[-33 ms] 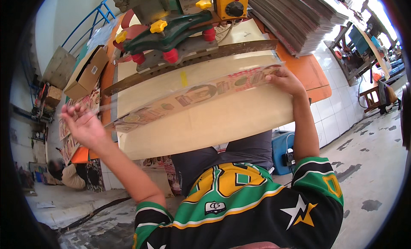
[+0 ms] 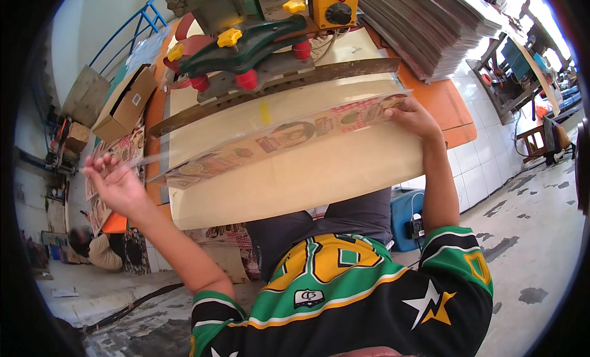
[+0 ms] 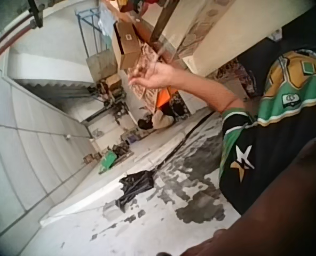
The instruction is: The person places a printed plastic film under a heat sealing machine, aligns it, and presses the sealer down with their hand. They then pull the sealed bag from the stack and set it aside.
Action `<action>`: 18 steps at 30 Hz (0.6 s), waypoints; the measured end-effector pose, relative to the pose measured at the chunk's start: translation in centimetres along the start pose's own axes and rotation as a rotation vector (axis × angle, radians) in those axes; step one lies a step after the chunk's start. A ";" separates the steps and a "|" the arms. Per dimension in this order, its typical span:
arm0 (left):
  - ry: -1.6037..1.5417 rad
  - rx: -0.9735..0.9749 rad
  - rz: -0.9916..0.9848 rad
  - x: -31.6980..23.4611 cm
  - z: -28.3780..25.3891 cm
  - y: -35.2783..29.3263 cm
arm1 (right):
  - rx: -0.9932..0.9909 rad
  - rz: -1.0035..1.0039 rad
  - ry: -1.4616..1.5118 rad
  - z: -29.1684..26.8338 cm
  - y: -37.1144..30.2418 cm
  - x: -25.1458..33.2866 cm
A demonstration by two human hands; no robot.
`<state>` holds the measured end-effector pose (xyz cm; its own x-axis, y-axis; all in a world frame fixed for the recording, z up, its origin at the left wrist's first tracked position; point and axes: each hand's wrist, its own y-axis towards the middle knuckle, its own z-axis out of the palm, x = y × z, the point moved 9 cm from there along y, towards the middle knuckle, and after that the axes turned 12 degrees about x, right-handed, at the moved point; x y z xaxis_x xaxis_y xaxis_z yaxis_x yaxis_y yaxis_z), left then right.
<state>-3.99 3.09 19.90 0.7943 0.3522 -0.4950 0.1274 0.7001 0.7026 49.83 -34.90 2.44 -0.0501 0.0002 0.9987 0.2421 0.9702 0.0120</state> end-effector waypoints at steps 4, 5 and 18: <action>0.281 -0.172 -0.066 -4.8 -10.1 1.4 | 0.001 0.069 -0.019 -3.9 -3.2 -0.3; 0.292 -0.221 -0.066 -6.4 -13.6 1.8 | -0.056 0.097 -0.081 -5.5 -4.3 -0.2; 1.019 -0.379 -0.548 -5.9 -27.7 -6.6 | -0.298 -0.200 0.075 -14.6 -10.7 -1.8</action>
<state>-25.97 13.59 4.04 -0.1625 0.1597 -0.9737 -0.0170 0.9862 0.1646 61.48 -48.80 1.21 -0.0563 -0.2112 0.9758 0.5072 0.8358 0.2102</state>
